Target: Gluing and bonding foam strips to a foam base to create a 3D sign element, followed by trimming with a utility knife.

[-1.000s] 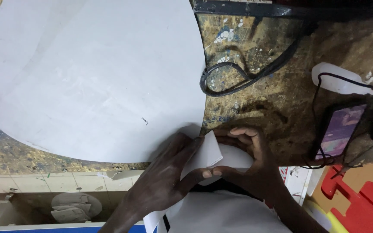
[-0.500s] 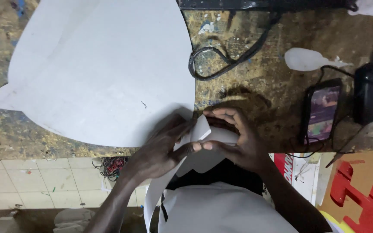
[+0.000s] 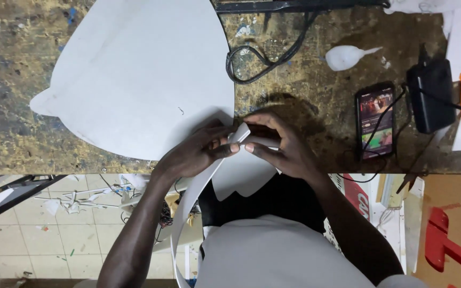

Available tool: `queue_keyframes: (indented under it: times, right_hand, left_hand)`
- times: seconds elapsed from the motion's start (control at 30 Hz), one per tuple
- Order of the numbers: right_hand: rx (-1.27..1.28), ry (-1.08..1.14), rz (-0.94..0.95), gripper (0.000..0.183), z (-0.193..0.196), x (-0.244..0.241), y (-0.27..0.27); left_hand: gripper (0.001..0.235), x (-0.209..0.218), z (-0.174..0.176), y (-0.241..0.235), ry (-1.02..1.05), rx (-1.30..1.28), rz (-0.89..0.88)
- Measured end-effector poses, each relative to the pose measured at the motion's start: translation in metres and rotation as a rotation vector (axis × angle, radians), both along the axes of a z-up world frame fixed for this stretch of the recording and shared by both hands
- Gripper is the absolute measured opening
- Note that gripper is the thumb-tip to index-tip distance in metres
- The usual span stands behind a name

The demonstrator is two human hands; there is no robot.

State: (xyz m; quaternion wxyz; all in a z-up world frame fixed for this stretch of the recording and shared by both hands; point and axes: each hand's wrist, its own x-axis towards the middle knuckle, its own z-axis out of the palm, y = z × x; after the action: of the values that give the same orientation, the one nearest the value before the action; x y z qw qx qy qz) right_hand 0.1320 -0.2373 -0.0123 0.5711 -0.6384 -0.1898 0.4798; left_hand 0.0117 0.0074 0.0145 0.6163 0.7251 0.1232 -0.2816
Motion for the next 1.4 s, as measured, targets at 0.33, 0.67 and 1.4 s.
queue_keyframes:
  times: [0.33, 0.67, 1.4]
  right_hand:
    - [0.173, -0.157, 0.061, 0.039, -0.005, -0.005, -0.003]
    - [0.001, -0.628, -0.805, 0.028, -0.015, 0.025, -0.022]
    - [-0.043, -0.600, -0.810, 0.073, -0.027, -0.045, -0.010]
  left_hand:
    - [0.063, -0.014, -0.032, 0.002, -0.047, 0.024, -0.008]
    - [0.059, -0.014, -0.017, 0.005, -0.058, 0.033, 0.005]
    - [0.064, 0.027, -0.007, -0.037, -0.026, 0.066, 0.163]
